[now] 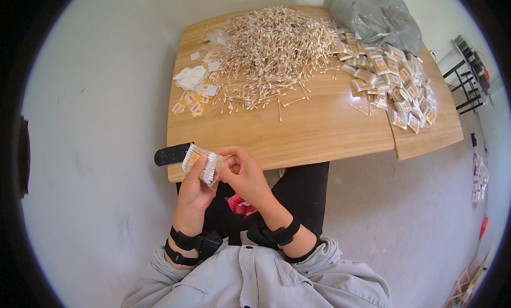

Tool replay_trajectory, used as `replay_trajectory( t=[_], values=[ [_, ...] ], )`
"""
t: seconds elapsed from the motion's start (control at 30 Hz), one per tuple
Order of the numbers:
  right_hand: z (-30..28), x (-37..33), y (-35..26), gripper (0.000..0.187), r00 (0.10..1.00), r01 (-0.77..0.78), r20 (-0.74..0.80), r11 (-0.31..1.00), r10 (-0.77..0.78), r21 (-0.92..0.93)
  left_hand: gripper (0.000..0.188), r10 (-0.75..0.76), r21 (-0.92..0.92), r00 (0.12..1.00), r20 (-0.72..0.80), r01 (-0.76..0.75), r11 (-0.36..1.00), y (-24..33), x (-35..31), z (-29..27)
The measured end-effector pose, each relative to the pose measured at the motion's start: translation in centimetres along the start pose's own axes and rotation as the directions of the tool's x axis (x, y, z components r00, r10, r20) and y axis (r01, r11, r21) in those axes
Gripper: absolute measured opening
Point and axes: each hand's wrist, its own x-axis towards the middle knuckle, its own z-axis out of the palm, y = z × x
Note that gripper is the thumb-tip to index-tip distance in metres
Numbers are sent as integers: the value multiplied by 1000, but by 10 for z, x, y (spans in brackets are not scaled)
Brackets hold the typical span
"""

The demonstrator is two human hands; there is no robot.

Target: Packing cotton swabs into small plastic bags and sealing them.

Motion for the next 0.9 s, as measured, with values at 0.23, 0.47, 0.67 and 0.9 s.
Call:
replay_trajectory(
  t=[0.23,0.47,0.67,0.9],
  values=[
    [31,-15,6,26,938,264,-151,926,-311,-269,22,218,77,976,-28,-216,973,1,6,-8],
    [26,-9,16,15,976,129,-115,920,-182,-369,24,311,106,949,-59,-304,947,-3,7,-9],
    [25,-4,10,15,941,182,-222,934,-257,-309,28,205,-87,979,-6,-205,975,-3,14,-16],
    [16,-3,16,17,962,159,-175,952,-209,-262,26,177,-91,983,44,-172,981,-13,17,-16]
  ],
)
